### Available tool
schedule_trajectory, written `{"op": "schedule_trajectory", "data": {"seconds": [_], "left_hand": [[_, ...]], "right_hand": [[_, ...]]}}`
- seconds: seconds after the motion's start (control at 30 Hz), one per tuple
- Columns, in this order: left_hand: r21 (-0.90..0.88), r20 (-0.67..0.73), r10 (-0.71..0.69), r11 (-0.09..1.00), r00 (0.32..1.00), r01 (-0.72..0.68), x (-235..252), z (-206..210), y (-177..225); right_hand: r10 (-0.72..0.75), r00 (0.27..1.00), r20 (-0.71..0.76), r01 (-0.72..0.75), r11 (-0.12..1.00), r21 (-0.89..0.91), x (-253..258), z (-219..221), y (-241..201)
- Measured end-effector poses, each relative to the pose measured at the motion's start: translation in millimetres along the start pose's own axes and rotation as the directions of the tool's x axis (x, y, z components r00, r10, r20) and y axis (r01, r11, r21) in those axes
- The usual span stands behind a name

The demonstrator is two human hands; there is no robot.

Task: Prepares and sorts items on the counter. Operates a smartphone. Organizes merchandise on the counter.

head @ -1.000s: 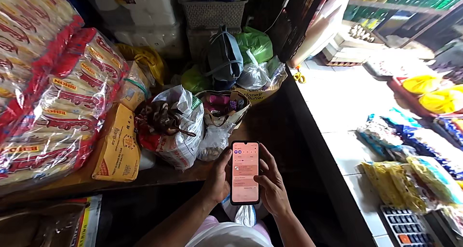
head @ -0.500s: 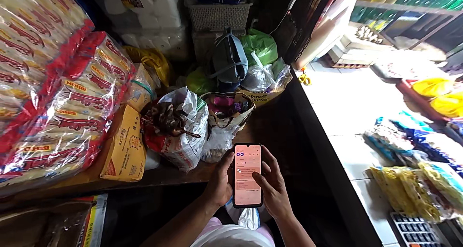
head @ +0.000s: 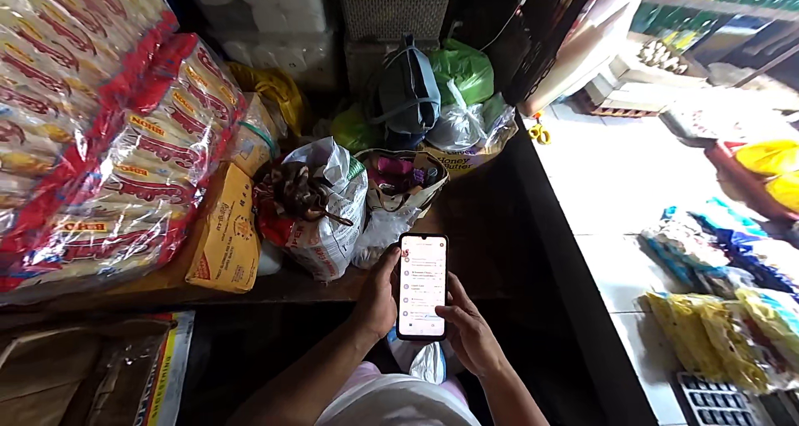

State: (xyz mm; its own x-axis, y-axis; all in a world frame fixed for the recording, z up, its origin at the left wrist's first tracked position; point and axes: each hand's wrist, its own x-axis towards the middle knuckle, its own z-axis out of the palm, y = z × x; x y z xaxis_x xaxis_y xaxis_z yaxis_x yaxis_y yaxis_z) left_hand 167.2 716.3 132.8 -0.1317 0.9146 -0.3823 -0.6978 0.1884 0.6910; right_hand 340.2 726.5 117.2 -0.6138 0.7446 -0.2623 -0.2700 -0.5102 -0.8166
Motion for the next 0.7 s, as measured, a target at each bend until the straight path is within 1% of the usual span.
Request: {"op": "schedule_trajectory", "data": {"seconds": [0.13, 0.23, 0.3, 0.37, 0.47, 0.57, 0.7], "left_hand": [[-0.029, -0.022, -0.034, 0.999, 0.999, 0.034, -2, 2, 1], [-0.042, -0.036, -0.043, 0.998, 0.998, 0.042, -2, 5, 3], [-0.031, -0.037, -0.009, 1.0, 0.999, 0.007, 1, 3, 3], [0.039, -0.013, 0.022, 0.999, 1.0, -0.022, 5, -2, 3], [0.187, 0.014, 0.012, 0.982, 1.0, -0.014, 10, -8, 8], [0.239, 0.026, 0.031, 0.97, 0.999, -0.037, 11, -10, 12], [0.3, 0.024, 0.037, 0.953, 0.999, -0.043, 16, -16, 13]], "right_hand": [[0.072, 0.997, 0.006, -0.073, 0.996, 0.044, 0, -2, -2], [0.076, 0.997, 0.023, -0.078, 0.996, 0.054, -1, -4, -2], [0.063, 0.997, 0.05, -0.067, 0.996, 0.063, -1, -7, -1], [0.051, 0.995, 0.086, -0.059, 0.994, 0.094, -1, -10, 0], [0.025, 0.992, 0.127, -0.043, 0.989, 0.143, -2, -16, 3], [0.004, 0.99, 0.139, -0.027, 0.986, 0.162, -4, -18, 5], [-0.032, 0.984, 0.175, 0.011, 0.993, 0.119, -3, -24, 8]]}}
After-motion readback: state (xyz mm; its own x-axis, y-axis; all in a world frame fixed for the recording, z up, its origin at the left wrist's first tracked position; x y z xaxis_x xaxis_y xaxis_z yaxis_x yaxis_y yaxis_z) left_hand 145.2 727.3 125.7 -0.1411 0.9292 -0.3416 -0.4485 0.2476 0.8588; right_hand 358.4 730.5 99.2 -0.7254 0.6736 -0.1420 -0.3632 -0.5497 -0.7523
